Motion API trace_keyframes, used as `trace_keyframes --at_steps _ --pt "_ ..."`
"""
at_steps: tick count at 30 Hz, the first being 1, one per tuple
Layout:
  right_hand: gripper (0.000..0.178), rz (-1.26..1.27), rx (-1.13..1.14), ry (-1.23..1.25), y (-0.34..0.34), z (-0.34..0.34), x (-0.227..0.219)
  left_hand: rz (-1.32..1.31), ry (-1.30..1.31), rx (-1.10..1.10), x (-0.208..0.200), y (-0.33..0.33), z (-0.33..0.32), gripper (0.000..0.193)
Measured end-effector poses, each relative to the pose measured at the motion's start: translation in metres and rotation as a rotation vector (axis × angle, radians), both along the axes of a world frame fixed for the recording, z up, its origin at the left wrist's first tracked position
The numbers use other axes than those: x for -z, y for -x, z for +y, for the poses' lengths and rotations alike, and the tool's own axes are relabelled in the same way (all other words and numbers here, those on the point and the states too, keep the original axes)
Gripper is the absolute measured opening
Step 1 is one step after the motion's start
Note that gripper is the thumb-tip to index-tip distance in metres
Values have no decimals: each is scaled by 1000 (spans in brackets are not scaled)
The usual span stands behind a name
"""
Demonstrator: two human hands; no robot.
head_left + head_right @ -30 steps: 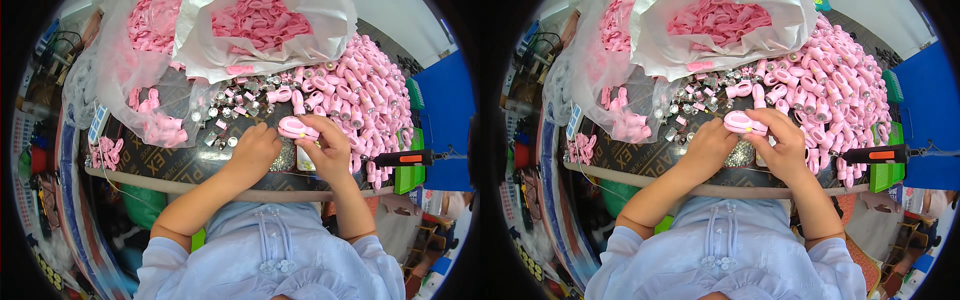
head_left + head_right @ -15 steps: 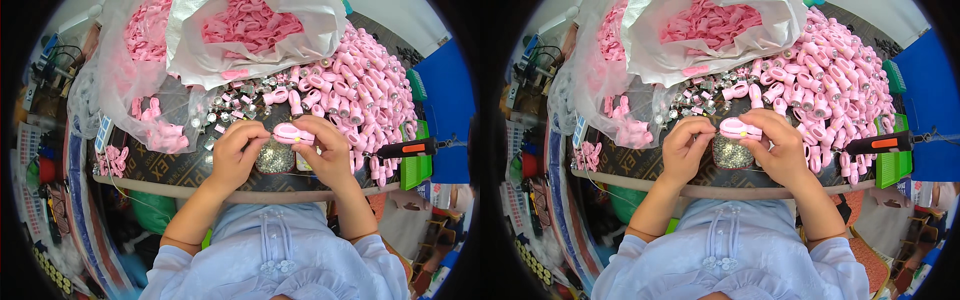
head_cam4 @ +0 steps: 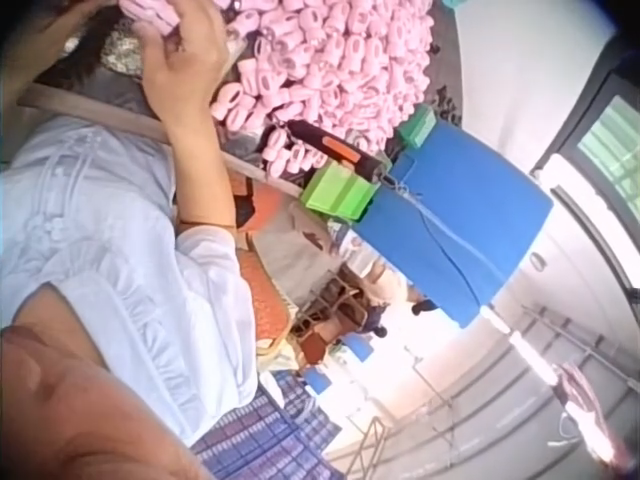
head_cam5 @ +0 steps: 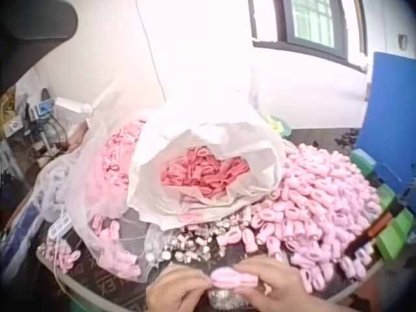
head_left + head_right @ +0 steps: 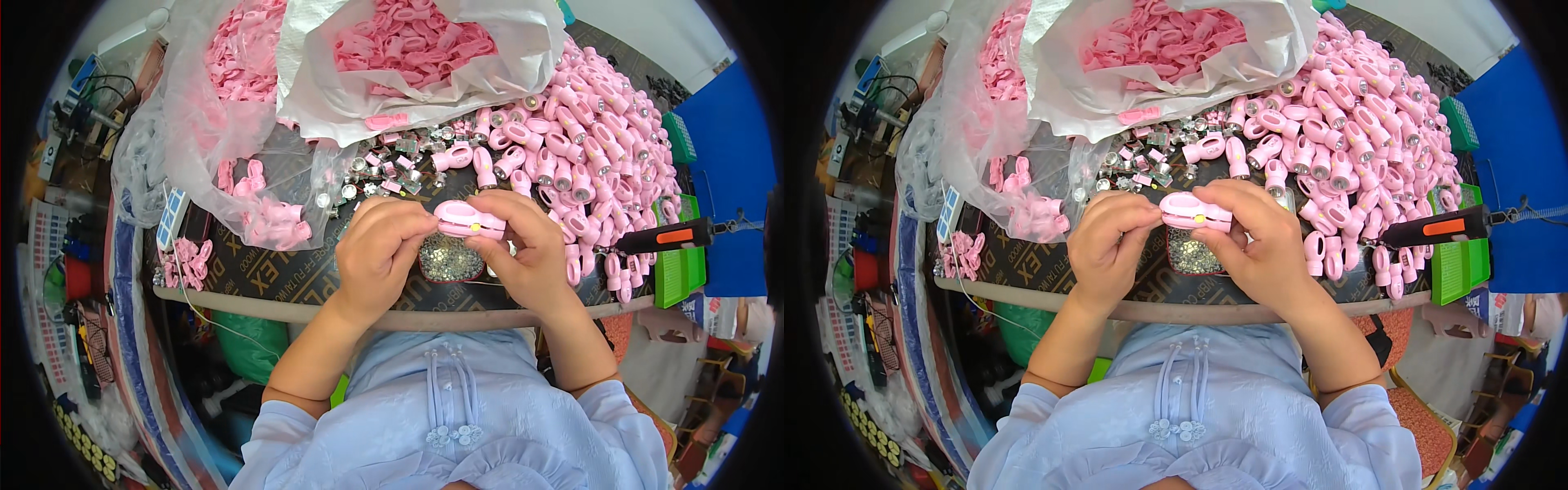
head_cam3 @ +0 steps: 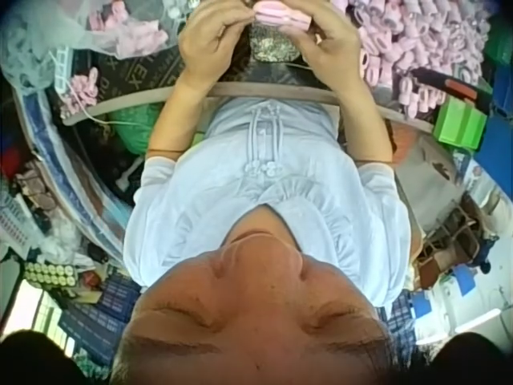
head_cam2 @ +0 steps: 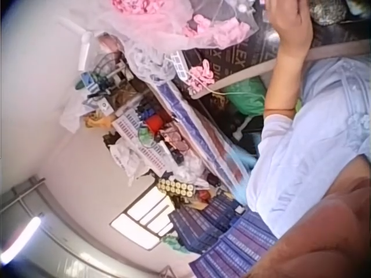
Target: Assembling small pink plastic toy components by hand.
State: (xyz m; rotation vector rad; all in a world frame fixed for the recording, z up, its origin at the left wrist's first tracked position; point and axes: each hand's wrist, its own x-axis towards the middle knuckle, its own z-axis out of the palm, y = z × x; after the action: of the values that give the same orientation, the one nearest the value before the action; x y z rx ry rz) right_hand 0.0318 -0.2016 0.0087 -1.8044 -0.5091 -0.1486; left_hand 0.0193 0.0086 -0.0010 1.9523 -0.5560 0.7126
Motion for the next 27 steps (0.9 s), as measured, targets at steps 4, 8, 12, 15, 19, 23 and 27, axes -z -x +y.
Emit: trace_keyframes --at_steps 4,8,12,15,19,23,27 --pt "39 -90 24 42 1 4 -3 -68 -27 -33 -2 -1 1 22" --pt "39 -180 58 136 2 6 -7 -120 -78 -70 -2 -1 2 23" --pt "38 -277 61 151 0 8 -8 -154 -91 -85 -1 -1 1 24" --pt "36 -295 57 157 -1 7 -10 -152 -55 -75 -1 -1 2 25" --pt "34 -349 20 161 -4 7 -13 -157 -46 -24 -3 0 8 29" --pt "34 -391 2 182 -6 5 -17 -95 -17 36 -7 -1 10 43" --pt "34 -441 -42 188 -7 7 -19 13 -95 163 -17 -5 3 56"
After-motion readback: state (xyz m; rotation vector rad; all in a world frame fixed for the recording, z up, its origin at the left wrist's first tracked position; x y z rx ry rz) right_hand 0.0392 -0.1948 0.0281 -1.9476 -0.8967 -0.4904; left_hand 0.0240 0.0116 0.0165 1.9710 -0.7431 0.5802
